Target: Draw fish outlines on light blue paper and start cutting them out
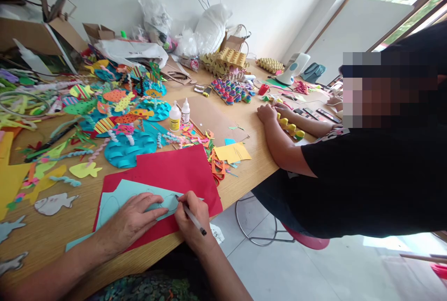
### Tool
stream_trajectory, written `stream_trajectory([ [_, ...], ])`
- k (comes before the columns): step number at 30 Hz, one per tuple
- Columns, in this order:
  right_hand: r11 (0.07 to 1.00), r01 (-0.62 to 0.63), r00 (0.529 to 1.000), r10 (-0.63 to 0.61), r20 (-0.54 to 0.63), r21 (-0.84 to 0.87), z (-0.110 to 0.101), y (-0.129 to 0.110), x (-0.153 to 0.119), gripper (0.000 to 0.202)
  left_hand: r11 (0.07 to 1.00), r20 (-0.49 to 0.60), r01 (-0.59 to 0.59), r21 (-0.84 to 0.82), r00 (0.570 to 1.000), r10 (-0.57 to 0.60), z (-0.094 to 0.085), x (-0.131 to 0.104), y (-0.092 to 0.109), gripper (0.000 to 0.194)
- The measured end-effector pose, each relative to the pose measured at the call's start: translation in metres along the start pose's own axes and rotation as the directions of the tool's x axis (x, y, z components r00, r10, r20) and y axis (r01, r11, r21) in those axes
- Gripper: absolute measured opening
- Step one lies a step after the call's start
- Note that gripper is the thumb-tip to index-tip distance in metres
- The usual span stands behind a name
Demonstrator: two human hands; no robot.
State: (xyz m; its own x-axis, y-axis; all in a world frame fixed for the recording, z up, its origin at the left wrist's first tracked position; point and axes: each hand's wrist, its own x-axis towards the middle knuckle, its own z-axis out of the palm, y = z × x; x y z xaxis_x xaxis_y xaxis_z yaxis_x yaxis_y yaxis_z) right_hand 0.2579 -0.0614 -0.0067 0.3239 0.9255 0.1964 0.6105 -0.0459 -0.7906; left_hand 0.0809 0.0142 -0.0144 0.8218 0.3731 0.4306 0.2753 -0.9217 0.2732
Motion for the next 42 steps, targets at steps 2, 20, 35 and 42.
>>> stream_trajectory([
  [2, 1.000, 0.004, 1.000, -0.004, 0.002, 0.001, -0.0003, -0.0007, -0.0001, 0.008, 1.000, -0.001, -0.001, 0.000, 1.000, 0.001, 0.0001, 0.0001, 0.0000, 0.024],
  [20, 1.000, -0.010, 1.000, 0.010, 0.012, 0.007, -0.0013, -0.0017, -0.0001, 0.008, 1.000, 0.023, -0.010, 0.003, 1.000, 0.010, -0.0017, 0.0005, -0.0008, 0.025],
  [35, 0.999, 0.021, 1.000, -0.021, -0.018, -0.028, -0.0020, -0.0026, 0.0005, 0.010, 1.000, 0.016, -0.001, -0.002, 1.000, 0.001, -0.0005, -0.0001, -0.0009, 0.026],
  [42, 0.999, -0.029, 0.999, 0.030, -0.017, 0.017, -0.0050, -0.0038, 0.0004, 0.008, 1.000, 0.005, -0.009, -0.004, 1.000, 0.009, -0.0017, 0.0006, -0.0006, 0.024],
])
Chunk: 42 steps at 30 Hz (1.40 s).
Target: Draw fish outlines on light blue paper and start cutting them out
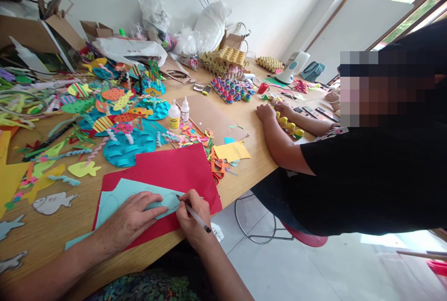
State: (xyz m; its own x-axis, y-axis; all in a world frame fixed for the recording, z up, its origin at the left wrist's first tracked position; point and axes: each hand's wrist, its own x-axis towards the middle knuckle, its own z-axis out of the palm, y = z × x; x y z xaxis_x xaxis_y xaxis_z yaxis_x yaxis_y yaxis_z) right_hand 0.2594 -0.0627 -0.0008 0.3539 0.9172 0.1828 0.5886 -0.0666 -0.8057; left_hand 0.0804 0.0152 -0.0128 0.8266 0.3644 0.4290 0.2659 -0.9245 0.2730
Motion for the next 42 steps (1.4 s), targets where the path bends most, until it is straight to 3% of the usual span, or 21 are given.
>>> stream_trajectory([
  [6, 0.995, -0.077, 0.996, 0.080, -0.042, 0.062, -0.004, -0.002, -0.002, 0.007, 1.000, -0.020, 0.001, -0.004, 1.000, -0.001, 0.000, 0.000, 0.000, 0.023],
  [13, 0.988, -0.057, 0.988, 0.035, 0.149, 0.145, -0.013, -0.009, -0.012, 0.011, 1.000, -0.009, -0.002, 0.023, 1.000, 0.002, 0.000, 0.000, -0.001, 0.021],
  [22, 0.993, 0.102, 0.983, -0.109, 0.149, 0.055, -0.007, -0.004, -0.014, 0.012, 1.000, 0.003, -0.002, -0.001, 1.000, 0.002, -0.001, 0.000, -0.001, 0.014],
  [42, 0.996, 0.095, 0.986, -0.094, 0.137, 0.001, -0.008, -0.005, -0.017, 0.011, 1.000, 0.022, -0.002, -0.018, 1.000, 0.003, -0.002, 0.001, -0.001, 0.014],
])
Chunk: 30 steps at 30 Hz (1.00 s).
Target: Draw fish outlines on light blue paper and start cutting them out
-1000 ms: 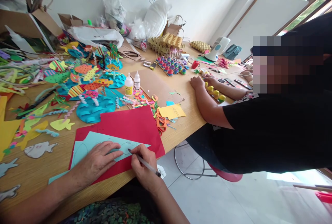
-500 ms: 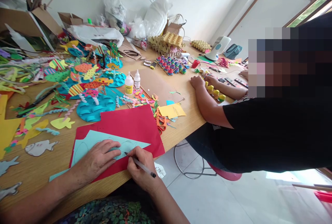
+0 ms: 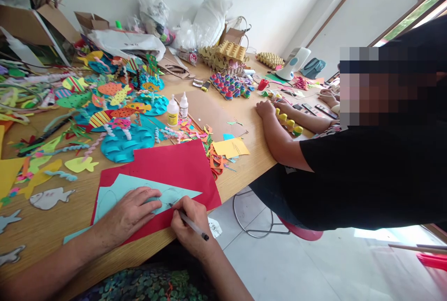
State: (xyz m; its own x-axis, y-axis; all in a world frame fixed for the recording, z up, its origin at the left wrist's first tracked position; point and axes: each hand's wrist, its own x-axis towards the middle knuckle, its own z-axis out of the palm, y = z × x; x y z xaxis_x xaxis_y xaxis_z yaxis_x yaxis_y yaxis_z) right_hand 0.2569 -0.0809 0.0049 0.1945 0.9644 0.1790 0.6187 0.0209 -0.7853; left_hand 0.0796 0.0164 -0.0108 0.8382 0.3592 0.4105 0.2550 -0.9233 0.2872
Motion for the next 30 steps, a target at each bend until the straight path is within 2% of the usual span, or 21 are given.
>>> stream_trajectory([
  [17, 1.000, 0.010, 0.998, -0.010, -0.058, -0.001, -0.0026, 0.0058, -0.0015, 0.010, 1.000, 0.006, 0.005, 0.000, 1.000, -0.005, -0.0014, -0.0001, -0.0005, 0.019],
  [25, 1.000, 0.021, 0.998, -0.022, -0.063, -0.017, -0.0017, 0.0072, -0.0015, 0.011, 1.000, 0.004, 0.003, -0.009, 1.000, -0.003, -0.0002, -0.0005, -0.0004, 0.017],
  [30, 1.000, -0.014, 0.999, 0.014, -0.036, 0.009, -0.0035, 0.0060, -0.0012, 0.010, 1.000, -0.004, 0.001, -0.019, 1.000, -0.001, 0.0003, -0.0003, -0.0003, 0.015],
])
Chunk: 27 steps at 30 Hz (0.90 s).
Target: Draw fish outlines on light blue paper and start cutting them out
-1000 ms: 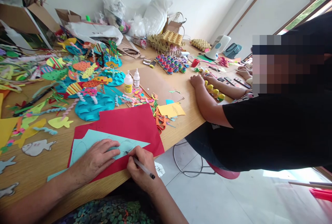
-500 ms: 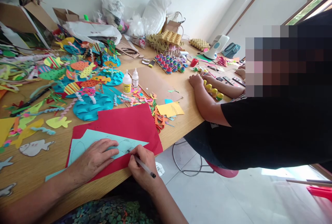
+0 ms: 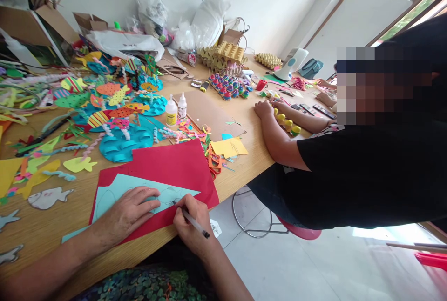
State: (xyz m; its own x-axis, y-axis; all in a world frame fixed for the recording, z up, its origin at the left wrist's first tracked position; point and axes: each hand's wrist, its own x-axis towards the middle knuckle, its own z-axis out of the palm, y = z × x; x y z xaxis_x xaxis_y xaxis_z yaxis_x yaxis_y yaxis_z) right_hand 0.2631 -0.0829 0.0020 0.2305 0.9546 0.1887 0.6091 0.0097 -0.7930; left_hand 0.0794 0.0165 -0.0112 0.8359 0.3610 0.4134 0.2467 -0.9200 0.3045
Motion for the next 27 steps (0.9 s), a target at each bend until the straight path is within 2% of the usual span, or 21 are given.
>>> stream_trajectory([
  [4, 0.993, -0.062, 0.996, 0.054, 0.075, 0.101, -0.0011, -0.0039, -0.0007, 0.011, 1.000, 0.012, 0.001, 0.000, 1.000, -0.001, -0.0003, 0.0003, 0.0002, 0.015],
  [7, 0.994, -0.025, 0.994, 0.013, 0.113, 0.106, 0.0006, -0.0054, -0.0004, 0.011, 1.000, 0.028, 0.009, 0.003, 1.000, -0.009, -0.0004, 0.0002, 0.0006, 0.014],
  [11, 0.998, -0.002, 0.997, -0.003, 0.072, 0.069, 0.0027, -0.0049, 0.0010, 0.011, 1.000, 0.047, 0.021, 0.001, 0.999, -0.021, -0.0007, 0.0001, 0.0010, 0.015],
  [17, 0.996, -0.035, 0.995, 0.027, 0.096, 0.082, 0.0026, -0.0057, 0.0022, 0.010, 0.999, 0.036, 0.037, 0.007, 0.999, -0.037, -0.0009, 0.0001, 0.0011, 0.014],
  [27, 0.999, 0.001, 0.997, -0.003, 0.083, 0.035, 0.0053, -0.0040, 0.0018, 0.011, 0.999, 0.053, 0.034, 0.004, 0.998, -0.035, -0.0007, -0.0005, 0.0000, 0.014],
])
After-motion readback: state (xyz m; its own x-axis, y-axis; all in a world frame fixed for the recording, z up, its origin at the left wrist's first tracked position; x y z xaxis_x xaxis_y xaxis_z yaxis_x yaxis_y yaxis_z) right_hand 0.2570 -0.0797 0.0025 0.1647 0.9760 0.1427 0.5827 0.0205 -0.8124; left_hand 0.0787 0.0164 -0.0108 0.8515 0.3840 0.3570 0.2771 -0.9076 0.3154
